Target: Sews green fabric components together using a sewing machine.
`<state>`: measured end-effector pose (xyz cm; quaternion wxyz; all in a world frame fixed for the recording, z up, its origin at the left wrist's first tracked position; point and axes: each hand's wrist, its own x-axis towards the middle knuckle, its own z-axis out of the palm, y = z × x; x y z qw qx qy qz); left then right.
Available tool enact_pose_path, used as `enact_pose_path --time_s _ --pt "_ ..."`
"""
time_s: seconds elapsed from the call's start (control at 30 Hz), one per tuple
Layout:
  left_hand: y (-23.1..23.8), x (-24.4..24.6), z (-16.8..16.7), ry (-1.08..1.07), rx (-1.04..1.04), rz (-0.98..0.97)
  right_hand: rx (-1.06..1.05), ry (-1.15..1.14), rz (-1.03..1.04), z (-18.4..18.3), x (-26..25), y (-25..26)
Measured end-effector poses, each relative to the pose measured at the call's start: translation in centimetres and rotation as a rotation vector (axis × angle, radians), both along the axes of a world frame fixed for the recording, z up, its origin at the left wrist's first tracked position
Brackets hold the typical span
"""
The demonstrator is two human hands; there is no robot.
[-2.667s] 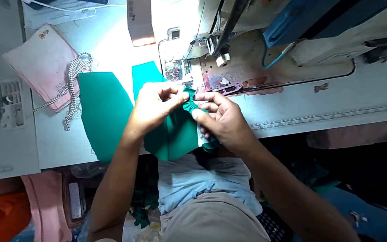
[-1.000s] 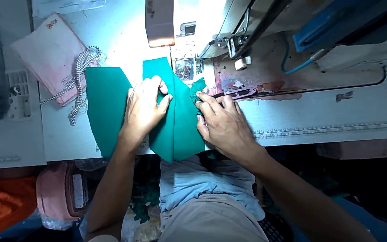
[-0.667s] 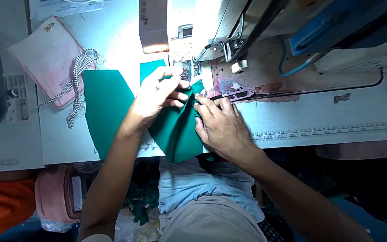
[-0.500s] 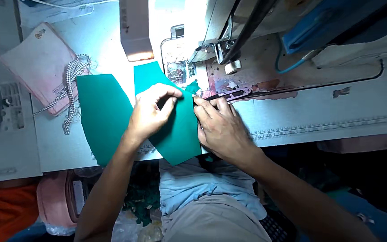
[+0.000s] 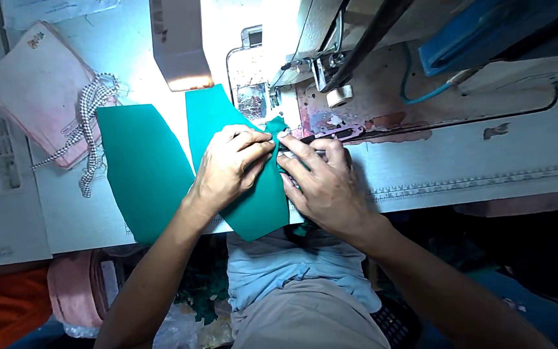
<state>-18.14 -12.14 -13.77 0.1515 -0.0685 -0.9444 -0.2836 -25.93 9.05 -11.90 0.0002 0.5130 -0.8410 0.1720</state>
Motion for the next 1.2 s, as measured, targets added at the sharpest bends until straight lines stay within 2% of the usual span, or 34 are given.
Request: enact_pose_path --time_s 0.2,0.47,0.77,1.2 --pt "0.0 0.1 -0.3 0.028 -0.011 0.013 0.13 0.022 0.071 0.6 -0.5 -0.5" --pt "-1.5 -1.6 -0.1 -0.058 -0.057 -0.036 0.177 0.046 -0.013 1.3 -0.4 -2.2" --pt "-2.6 -3.6 -0.8 0.093 -0.154 -0.009 0.2 0.05 -0.035 1.9 -2.0 -3.4" --pt "-2.5 -3.6 -0.2 -0.068 -0.2 0.06 0.18 0.075 -0.077 1.6 -2.1 -3.8"
